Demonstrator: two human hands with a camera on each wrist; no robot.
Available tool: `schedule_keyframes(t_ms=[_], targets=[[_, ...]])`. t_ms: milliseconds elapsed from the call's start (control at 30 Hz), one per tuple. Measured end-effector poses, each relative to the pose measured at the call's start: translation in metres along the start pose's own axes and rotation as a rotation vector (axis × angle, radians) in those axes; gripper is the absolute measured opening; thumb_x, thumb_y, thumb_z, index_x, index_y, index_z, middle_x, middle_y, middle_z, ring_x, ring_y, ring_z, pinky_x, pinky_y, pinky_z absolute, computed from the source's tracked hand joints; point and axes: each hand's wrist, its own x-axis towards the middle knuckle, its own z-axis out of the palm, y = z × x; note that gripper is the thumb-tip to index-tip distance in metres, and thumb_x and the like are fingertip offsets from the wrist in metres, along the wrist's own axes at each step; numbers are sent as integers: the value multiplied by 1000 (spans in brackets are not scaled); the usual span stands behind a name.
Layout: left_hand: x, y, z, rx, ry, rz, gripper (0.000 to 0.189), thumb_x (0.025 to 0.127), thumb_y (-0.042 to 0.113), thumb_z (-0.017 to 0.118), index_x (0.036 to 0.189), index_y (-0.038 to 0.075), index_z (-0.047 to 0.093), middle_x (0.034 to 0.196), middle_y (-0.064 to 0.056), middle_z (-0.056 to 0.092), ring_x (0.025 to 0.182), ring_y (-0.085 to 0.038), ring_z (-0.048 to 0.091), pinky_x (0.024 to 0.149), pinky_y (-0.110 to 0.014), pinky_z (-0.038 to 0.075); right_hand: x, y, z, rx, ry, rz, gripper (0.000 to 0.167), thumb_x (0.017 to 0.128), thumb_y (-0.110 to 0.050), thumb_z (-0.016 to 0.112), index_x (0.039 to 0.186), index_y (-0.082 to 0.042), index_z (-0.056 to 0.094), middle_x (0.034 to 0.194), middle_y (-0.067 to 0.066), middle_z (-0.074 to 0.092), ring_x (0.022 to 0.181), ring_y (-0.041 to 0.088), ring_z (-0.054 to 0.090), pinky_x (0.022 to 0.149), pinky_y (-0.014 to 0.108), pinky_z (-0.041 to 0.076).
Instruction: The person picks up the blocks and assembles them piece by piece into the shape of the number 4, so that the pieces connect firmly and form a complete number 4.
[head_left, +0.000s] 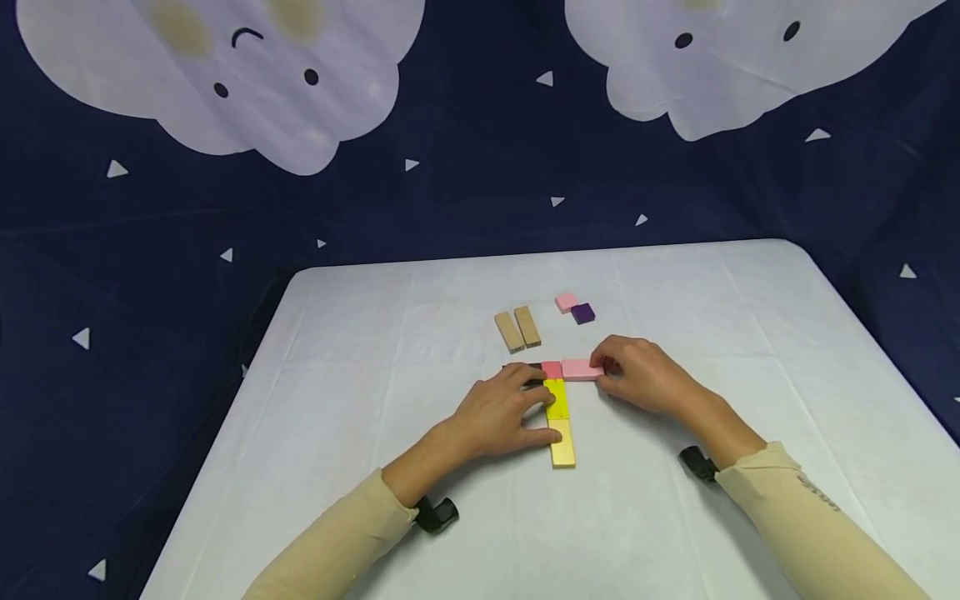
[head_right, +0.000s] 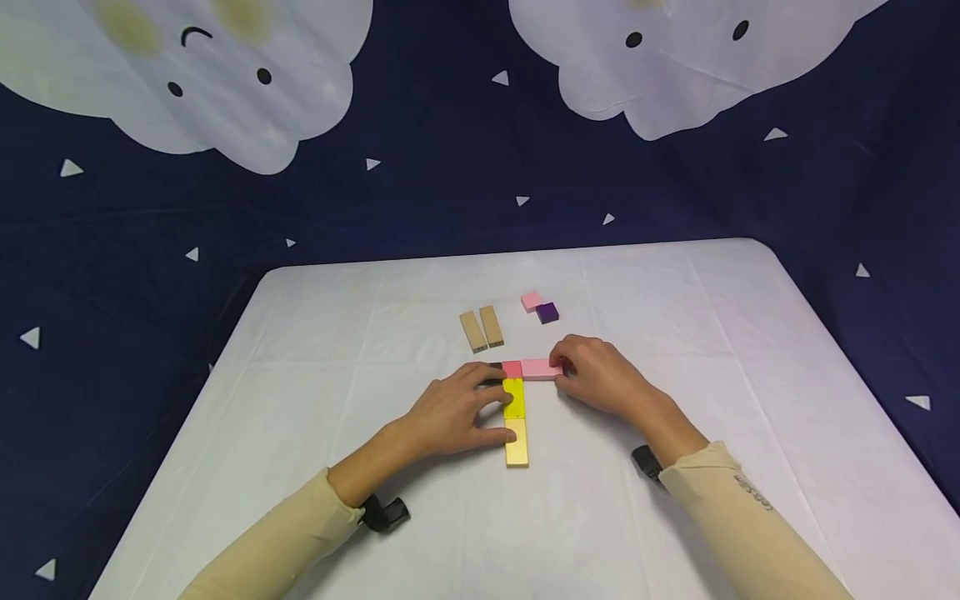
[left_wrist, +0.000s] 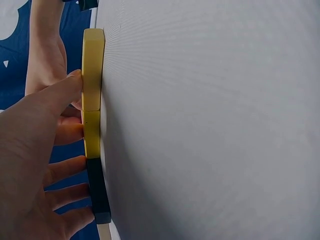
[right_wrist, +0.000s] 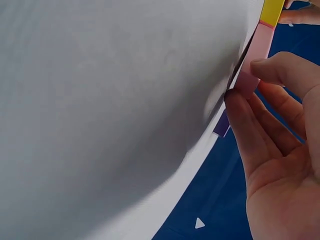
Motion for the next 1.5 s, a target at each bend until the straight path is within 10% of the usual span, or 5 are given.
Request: schedule_keyframes(t_ms=[1500], targets=[[0, 0, 1, 0, -1, 3, 58, 83, 72, 51, 120, 30, 65, 137, 4, 46, 126, -15, 36, 72, -40, 53, 10, -9, -2, -60, -52, 23, 29, 86, -31, 71, 109, -13, 68, 92, -2, 61, 82, 17, 53, 76, 37, 45]])
